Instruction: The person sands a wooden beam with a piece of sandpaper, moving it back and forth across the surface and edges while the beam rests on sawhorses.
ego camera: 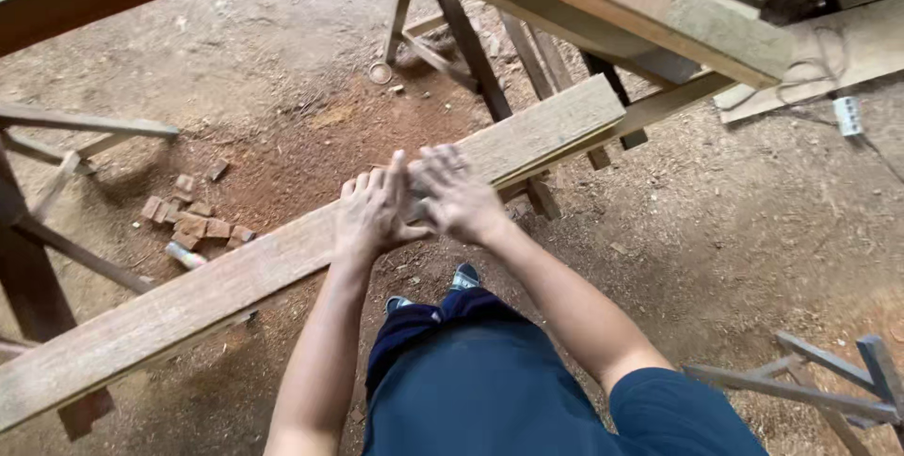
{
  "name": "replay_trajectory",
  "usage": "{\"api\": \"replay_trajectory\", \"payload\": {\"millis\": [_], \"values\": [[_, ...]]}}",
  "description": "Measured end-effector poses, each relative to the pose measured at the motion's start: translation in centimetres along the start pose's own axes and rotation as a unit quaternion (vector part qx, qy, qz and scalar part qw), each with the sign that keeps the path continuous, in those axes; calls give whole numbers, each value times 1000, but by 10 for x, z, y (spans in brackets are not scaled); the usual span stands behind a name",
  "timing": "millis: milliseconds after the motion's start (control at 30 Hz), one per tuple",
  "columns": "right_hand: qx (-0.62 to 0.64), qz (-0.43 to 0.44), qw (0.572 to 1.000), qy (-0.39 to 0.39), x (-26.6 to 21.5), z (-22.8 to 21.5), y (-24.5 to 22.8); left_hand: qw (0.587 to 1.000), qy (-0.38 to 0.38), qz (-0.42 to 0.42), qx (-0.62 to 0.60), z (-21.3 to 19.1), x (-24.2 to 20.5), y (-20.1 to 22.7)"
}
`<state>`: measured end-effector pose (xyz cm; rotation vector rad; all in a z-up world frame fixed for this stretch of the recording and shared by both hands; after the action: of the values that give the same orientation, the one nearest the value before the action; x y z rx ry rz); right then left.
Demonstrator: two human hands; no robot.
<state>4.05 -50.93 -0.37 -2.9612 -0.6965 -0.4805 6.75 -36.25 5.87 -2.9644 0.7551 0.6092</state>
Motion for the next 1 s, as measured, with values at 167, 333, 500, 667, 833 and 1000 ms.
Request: {"api": "replay_trajectory", "payload": {"millis": [167,333,500,667,833,1000], "values": [[-564,172,781,-208,-32,-28,156,1000,17,1,7,5,7,-3],[528,236,813,75,-29,1,152,999,37,6,17,15,11,-3],[105,213,933,-269,-7,-11,70,999,16,-34,32,10,10,2],[116,294,904,-288,-13,-53,142,995,33,-58,76,-9,54,30],[106,349,902,-233,-47,-51,202,991,77,-97,-41,15,79,61],[35,145,951,-270,-35,-1,132,963,182,-108,-167,42,80,42]]}}
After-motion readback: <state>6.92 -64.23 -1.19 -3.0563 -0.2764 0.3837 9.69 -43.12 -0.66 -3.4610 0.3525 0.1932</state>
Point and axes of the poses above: each hand's wrist, its own x-axis towards the middle knuckle, its own z-axis out of the palm, y = z × x, the point moved 3 cm from there along x, towards the middle knuckle, and after that the axes turned 2 degrees about x, right-handed, at the moved point
